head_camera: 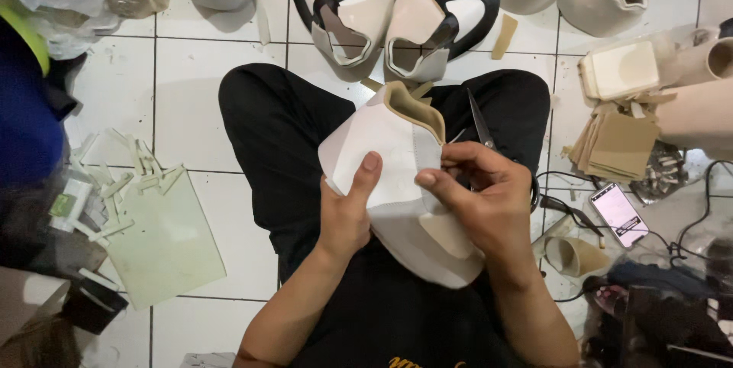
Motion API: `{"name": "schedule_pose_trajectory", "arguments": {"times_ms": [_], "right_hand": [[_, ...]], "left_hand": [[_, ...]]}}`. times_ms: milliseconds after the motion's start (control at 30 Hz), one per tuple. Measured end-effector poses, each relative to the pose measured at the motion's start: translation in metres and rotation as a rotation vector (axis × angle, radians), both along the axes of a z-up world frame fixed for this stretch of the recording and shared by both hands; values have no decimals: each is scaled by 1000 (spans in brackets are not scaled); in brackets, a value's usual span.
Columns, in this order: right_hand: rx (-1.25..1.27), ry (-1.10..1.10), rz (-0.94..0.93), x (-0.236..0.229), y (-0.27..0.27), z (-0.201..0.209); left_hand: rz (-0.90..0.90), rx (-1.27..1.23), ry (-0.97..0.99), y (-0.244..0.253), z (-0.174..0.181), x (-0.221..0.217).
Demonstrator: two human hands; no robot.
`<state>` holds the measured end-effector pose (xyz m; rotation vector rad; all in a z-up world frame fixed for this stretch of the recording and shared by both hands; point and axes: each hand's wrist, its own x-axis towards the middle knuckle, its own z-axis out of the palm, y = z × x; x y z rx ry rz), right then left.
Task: The person inserts a cardboard insole into a white shoe upper and presses it into place. They then use scissors to trim the excess cardboard around the shoe's opening. The person repeats the process with another shoe upper.
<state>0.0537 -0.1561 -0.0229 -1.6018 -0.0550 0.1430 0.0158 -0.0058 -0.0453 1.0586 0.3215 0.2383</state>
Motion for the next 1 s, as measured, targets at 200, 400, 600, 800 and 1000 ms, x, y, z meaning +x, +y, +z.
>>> {"name": "schedule_pose_trajectory", "arguments": {"times_ms": [200, 400, 600, 800, 1000], "right_hand": [[69, -70, 37, 3, 4, 6], [62, -33, 69, 4, 4, 7], [56, -186, 102, 4, -1, 6], [159, -201, 146, 11, -5, -17], [154, -312, 348, 22, -11, -8]], "left_hand": [[1, 44, -68, -1, 10, -6], [-23, 58, -121, 4, 8, -8], [-119, -195, -167, 5, 7, -11], [-140, -397, -190, 9, 6, -7], [-243, -860, 46, 28, 20, 2]]}}
